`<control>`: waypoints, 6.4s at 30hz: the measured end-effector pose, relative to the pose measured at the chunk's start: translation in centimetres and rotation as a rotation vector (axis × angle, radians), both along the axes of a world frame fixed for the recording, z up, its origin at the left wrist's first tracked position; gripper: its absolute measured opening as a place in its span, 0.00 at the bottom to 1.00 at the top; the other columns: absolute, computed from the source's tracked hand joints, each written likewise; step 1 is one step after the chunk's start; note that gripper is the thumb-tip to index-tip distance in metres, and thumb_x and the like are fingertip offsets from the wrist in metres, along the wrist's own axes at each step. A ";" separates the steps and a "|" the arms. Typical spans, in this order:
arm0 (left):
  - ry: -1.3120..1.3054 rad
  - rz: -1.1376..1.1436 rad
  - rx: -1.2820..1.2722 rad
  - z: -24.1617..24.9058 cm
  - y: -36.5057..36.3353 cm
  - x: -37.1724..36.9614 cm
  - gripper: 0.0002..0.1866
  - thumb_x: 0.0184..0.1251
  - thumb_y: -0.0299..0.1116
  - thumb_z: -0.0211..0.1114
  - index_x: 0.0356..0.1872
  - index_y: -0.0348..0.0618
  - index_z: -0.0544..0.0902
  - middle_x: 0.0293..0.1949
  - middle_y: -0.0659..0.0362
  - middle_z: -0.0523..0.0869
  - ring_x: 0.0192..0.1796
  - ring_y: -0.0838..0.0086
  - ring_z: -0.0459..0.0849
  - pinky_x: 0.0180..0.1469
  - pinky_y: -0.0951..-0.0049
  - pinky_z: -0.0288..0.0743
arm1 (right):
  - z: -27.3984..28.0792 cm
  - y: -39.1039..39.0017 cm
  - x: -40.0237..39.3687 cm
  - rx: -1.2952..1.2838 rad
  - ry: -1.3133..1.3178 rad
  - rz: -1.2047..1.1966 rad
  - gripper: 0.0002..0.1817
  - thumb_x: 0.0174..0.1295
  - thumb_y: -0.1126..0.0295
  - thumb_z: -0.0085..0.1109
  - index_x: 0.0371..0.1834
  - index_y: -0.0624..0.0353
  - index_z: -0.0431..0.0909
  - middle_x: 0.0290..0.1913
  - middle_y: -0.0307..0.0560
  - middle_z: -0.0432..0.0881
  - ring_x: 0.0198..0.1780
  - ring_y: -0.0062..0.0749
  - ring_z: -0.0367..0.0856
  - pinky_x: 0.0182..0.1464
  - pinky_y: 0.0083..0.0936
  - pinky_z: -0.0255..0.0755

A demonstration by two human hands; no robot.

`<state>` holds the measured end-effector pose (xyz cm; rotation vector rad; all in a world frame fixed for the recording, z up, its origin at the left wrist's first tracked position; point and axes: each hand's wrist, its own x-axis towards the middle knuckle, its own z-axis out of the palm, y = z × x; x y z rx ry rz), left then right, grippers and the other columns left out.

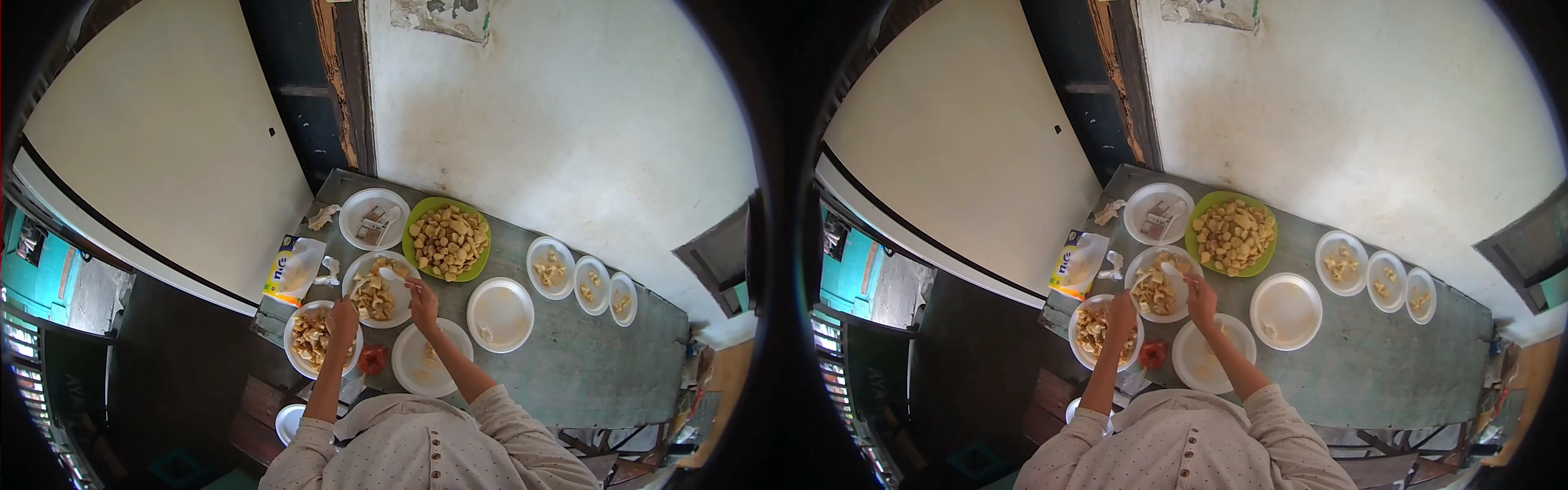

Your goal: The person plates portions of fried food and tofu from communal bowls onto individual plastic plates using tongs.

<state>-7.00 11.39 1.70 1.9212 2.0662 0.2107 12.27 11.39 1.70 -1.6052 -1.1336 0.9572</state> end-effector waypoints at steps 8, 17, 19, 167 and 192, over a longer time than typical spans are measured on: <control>-0.110 -0.019 -0.007 -1.2 -0.4 0.8 0.10 0.60 0.30 0.48 0.37 0.39 0.76 0.30 0.45 0.80 0.36 0.51 0.79 0.38 0.54 0.71 | 0.6 -0.9 -0.9 0.193 -0.352 0.167 0.08 0.60 0.68 0.48 0.40 0.50 0.76 0.38 0.45 0.80 0.36 0.47 0.78 0.34 0.36 0.71; -0.248 -0.014 0.001 -0.6 -0.1 2.6 0.10 0.58 0.30 0.51 0.38 0.38 0.75 0.32 0.45 0.80 0.38 0.51 0.79 0.39 0.55 0.72 | -1.0 0.5 0.0 -0.064 0.149 -0.012 0.13 0.64 0.66 0.45 0.43 0.59 0.77 0.35 0.45 0.82 0.17 0.22 0.74 0.21 0.19 0.68; -0.255 -0.007 0.012 -0.8 0.0 2.8 0.10 0.59 0.30 0.51 0.40 0.39 0.75 0.33 0.45 0.80 0.38 0.51 0.79 0.39 0.55 0.73 | -1.1 1.0 0.4 -0.094 0.219 -0.046 0.14 0.64 0.66 0.45 0.43 0.61 0.76 0.35 0.46 0.81 0.18 0.21 0.74 0.21 0.18 0.68; -0.230 -0.087 0.029 3.0 -5.8 1.6 0.12 0.61 0.31 0.50 0.43 0.40 0.77 0.29 0.49 0.80 0.32 0.55 0.80 0.33 0.57 0.74 | 2.0 -7.2 5.7 0.105 -0.124 -0.053 0.11 0.64 0.70 0.46 0.41 0.63 0.76 0.31 0.45 0.81 0.20 0.16 0.71 0.23 0.15 0.66; -0.065 0.082 -0.109 -0.2 2.5 -1.8 0.12 0.59 0.29 0.49 0.43 0.45 0.75 0.39 0.46 0.78 0.41 0.52 0.79 0.41 0.55 0.74 | 2.5 2.6 -1.2 0.264 -0.490 0.355 0.07 0.60 0.71 0.48 0.38 0.54 0.76 0.33 0.45 0.80 0.28 0.42 0.78 0.27 0.32 0.71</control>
